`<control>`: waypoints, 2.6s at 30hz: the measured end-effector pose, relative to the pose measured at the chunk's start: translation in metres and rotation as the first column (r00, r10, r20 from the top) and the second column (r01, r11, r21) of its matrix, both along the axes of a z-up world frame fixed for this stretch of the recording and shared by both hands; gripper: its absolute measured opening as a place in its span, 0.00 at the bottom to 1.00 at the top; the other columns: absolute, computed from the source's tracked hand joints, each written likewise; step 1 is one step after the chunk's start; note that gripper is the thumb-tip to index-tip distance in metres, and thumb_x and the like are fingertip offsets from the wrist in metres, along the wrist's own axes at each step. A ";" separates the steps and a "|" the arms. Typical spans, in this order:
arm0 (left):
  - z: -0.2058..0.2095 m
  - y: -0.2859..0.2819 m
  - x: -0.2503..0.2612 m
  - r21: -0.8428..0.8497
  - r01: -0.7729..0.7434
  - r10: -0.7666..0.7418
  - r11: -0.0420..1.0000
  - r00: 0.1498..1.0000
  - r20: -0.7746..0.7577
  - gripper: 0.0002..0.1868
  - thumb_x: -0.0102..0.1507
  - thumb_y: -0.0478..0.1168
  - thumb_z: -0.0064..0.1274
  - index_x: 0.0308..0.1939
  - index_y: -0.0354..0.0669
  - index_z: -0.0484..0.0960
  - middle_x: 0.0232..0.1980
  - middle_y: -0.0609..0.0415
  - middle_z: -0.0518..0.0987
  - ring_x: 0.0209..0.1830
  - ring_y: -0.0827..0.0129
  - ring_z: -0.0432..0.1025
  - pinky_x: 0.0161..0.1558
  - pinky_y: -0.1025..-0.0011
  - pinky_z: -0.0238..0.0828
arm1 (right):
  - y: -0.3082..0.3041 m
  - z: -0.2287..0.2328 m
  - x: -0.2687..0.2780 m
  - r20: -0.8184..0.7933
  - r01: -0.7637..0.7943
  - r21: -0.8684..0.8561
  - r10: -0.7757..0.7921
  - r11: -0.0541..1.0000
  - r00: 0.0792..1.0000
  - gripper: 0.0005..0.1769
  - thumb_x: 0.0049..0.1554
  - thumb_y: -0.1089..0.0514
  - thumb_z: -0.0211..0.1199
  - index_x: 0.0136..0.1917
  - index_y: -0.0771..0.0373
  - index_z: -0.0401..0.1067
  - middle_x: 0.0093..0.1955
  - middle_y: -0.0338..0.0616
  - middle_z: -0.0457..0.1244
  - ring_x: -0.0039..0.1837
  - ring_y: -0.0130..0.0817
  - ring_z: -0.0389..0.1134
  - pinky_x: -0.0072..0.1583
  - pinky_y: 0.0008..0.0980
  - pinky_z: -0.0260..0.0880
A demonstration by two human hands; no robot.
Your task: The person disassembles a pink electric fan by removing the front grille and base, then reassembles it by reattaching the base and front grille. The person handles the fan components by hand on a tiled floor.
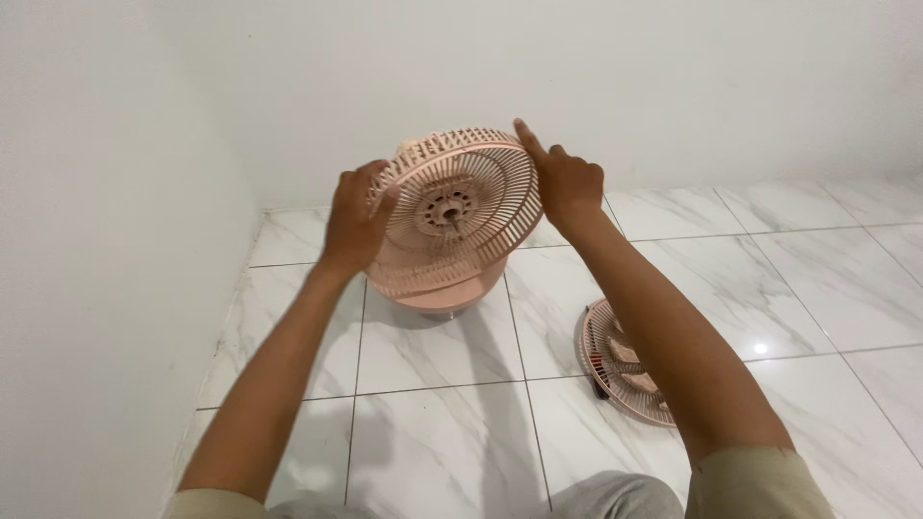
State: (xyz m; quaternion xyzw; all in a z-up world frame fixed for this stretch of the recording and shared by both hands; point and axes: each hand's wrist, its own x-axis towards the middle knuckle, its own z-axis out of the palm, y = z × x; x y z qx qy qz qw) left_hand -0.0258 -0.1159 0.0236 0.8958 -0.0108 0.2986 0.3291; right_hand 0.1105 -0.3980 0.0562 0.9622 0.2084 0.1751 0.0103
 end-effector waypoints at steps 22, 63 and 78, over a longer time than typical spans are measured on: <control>-0.025 -0.077 0.023 0.011 -0.308 0.304 0.951 0.943 0.134 0.26 0.72 0.55 0.41 0.69 0.45 0.66 0.59 0.44 0.67 0.57 0.52 0.64 0.54 0.51 0.60 | 0.063 0.006 -0.078 0.113 -0.274 0.517 0.253 0.811 0.961 0.28 0.62 0.39 0.59 0.74 0.43 0.65 0.73 0.57 0.54 0.77 0.56 0.48 0.72 0.62 0.48; -0.040 0.056 0.125 -0.222 0.181 -0.243 0.958 0.924 -0.295 0.53 0.54 0.61 0.68 0.74 0.46 0.57 0.74 0.43 0.66 0.79 0.53 0.57 0.72 0.54 0.59 | 0.002 -0.014 0.062 0.154 -0.381 0.913 0.742 0.146 0.652 0.49 0.52 0.59 0.44 0.86 0.54 0.39 0.90 0.64 0.36 0.91 0.57 0.37 0.86 0.52 0.40; -0.057 0.021 0.109 -0.140 -0.040 0.034 0.989 0.999 -0.041 0.39 0.57 0.57 0.69 0.58 0.40 0.63 0.58 0.43 0.72 0.52 0.51 0.77 0.48 0.58 0.77 | 0.058 -0.063 -0.009 0.476 -0.574 0.157 0.448 0.804 0.757 0.31 0.66 0.55 0.61 0.79 0.59 0.59 0.82 0.50 0.49 0.83 0.50 0.45 0.81 0.54 0.46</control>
